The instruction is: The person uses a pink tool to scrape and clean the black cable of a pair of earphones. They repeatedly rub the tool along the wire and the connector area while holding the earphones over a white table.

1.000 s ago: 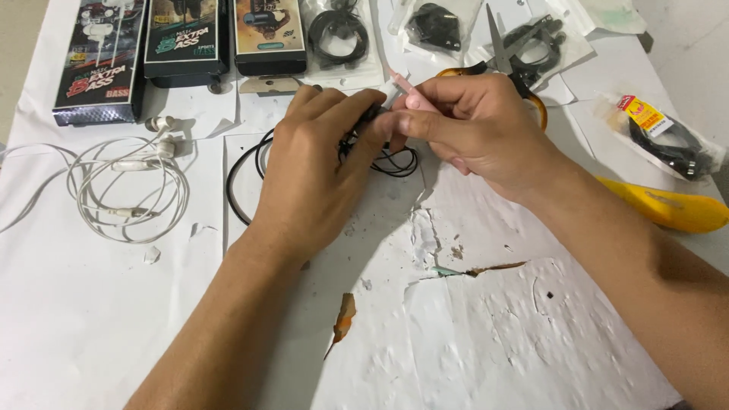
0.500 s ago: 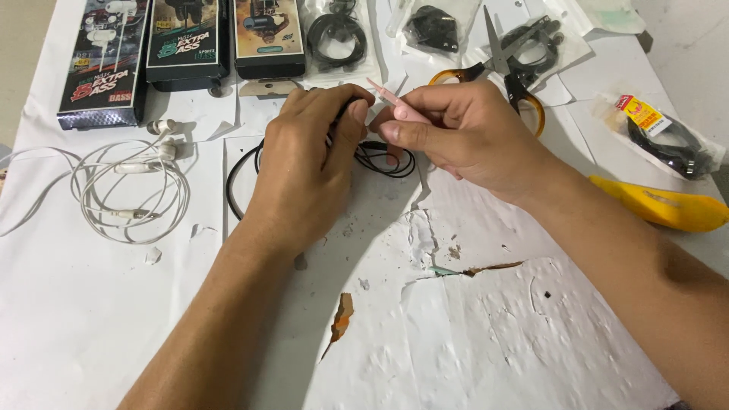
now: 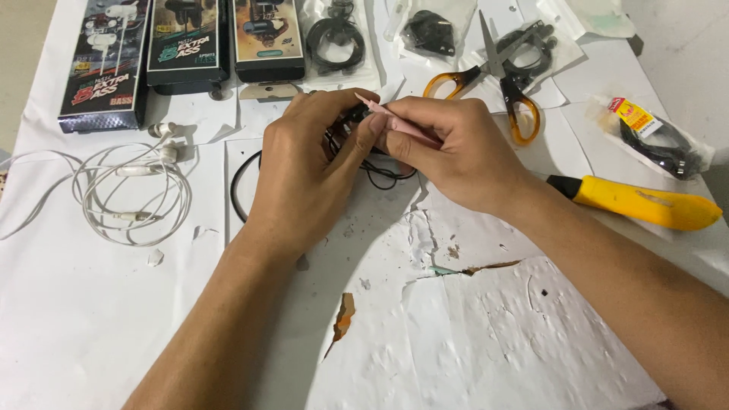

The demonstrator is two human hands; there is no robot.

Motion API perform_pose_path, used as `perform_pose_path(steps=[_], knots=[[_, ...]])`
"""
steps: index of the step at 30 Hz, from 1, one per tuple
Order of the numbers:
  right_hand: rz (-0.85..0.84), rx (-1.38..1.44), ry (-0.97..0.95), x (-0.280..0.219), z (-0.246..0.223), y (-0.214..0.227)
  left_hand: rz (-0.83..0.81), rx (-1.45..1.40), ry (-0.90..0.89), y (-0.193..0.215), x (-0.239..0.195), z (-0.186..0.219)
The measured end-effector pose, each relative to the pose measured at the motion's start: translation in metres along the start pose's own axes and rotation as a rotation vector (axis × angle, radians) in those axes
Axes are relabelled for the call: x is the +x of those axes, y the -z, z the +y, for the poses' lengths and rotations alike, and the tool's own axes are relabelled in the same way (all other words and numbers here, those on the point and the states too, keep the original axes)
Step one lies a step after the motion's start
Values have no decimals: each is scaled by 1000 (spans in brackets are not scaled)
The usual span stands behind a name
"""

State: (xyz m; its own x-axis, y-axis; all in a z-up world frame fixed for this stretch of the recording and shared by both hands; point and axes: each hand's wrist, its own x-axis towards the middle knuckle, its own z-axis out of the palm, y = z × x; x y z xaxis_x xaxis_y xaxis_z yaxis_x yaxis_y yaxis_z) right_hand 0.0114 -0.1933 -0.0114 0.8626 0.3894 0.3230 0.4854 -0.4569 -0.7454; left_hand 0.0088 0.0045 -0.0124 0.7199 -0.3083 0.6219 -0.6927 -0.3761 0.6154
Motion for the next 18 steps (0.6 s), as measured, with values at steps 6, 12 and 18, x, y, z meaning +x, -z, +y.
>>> perform_pose_path(steps=[6,12,18], knots=[[97,-136,76,0,-6,-4,31,-188,150,2,-2,4],[127,-89,172,3,-7,-2,68,-173,212,2,0,-3],[139,-168,154,-1,0,-3,45,-144,228,4,-2,-4]])
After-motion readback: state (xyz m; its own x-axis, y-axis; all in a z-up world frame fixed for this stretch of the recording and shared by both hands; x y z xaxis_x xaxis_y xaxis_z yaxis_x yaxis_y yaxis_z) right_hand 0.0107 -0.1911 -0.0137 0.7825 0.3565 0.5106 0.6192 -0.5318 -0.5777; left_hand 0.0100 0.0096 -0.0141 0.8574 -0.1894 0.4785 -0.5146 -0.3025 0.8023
